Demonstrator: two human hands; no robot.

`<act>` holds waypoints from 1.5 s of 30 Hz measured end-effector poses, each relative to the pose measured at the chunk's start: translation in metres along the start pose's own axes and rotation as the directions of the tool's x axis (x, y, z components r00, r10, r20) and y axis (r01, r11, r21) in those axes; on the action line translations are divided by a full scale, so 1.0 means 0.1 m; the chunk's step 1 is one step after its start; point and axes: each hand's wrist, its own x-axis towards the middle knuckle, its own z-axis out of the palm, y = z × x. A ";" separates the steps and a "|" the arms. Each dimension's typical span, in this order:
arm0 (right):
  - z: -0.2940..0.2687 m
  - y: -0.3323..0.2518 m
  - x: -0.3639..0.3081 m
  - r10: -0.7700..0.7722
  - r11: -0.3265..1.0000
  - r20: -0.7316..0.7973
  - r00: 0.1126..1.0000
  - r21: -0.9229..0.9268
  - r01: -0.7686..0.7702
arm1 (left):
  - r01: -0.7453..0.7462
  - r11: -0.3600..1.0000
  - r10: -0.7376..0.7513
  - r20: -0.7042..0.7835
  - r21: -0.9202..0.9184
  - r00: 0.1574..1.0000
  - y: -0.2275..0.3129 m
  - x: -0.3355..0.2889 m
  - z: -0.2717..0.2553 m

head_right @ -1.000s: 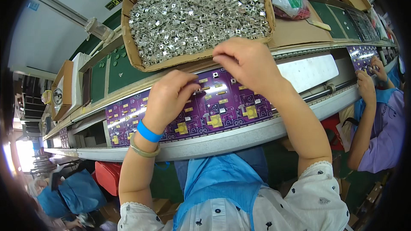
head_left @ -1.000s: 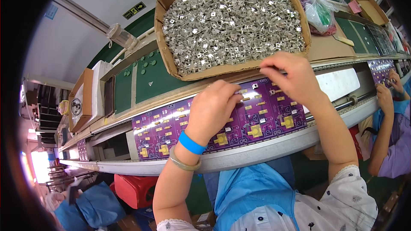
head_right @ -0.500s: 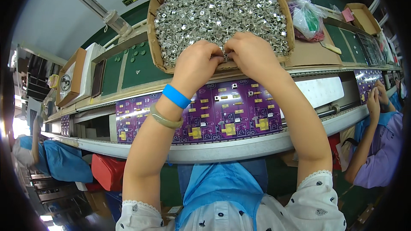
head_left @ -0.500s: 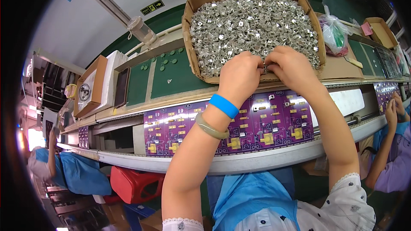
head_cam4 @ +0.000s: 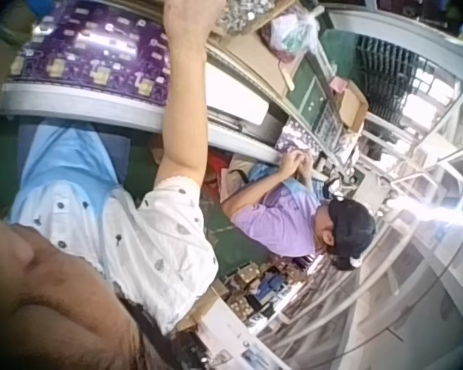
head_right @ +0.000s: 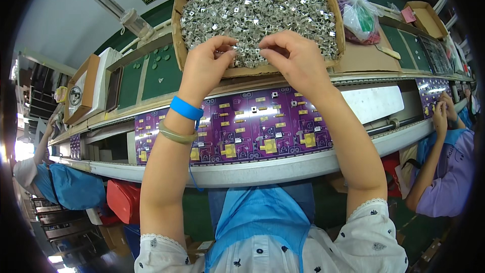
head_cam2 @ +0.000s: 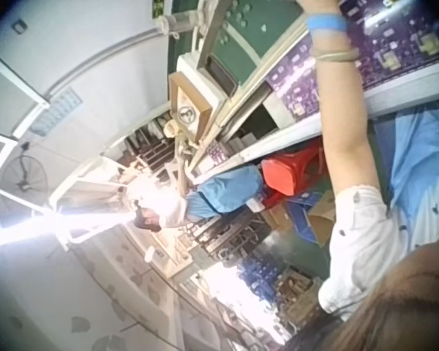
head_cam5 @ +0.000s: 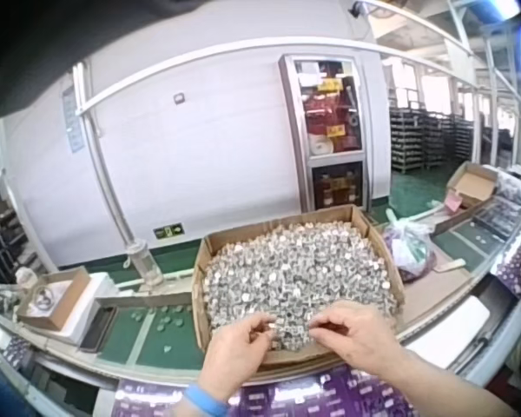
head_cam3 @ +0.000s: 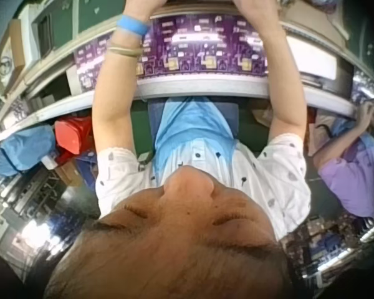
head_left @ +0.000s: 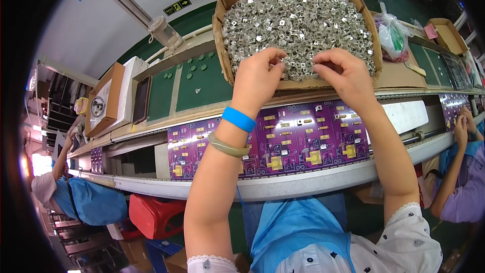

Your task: The person places small silver electronic components onto a purple circuit board by hand. They pick components from a large cardboard box and insert them into designated slots on the board, occasionally adjusting their position. The person works at a long assembly table in a factory setting.

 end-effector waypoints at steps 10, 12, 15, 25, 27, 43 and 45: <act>0.23 -0.15 -0.24 -0.236 0.972 0.130 0.963 0.047 0.232 | 0.105 0.964 -0.098 0.039 -0.245 0.994 -0.11 -0.02 -0.12; 0.25 -0.15 -0.25 -0.190 0.982 0.152 0.970 0.051 0.184 | 0.093 0.963 -0.087 0.036 -0.254 0.996 -0.08 -0.05 -0.18; 0.32 -0.16 -0.29 -0.188 0.980 0.242 0.952 -0.016 0.198 | 0.114 0.943 -0.101 0.058 -0.313 0.993 0.03 -0.12 -0.32; 0.69 0.00 -0.34 -0.341 0.768 0.430 0.836 -0.385 0.512 | 0.230 0.873 -0.192 0.129 -0.430 0.973 -0.03 -0.72 -0.64; 0.70 -0.01 -0.33 -0.326 0.763 0.439 0.837 -0.401 0.507 | 0.257 0.875 -0.218 0.139 -0.410 0.966 -0.04 -0.82 -0.66; 0.59 -0.05 -0.38 -0.315 0.832 0.336 0.888 -0.352 0.429 | -0.112 0.970 0.068 0.199 0.214 0.978 -0.22 -1.09 -0.40; 0.58 -0.07 -0.38 -0.358 0.833 0.298 0.885 -0.326 0.447 | -0.155 0.956 0.106 0.201 0.249 0.974 -0.22 -1.08 -0.38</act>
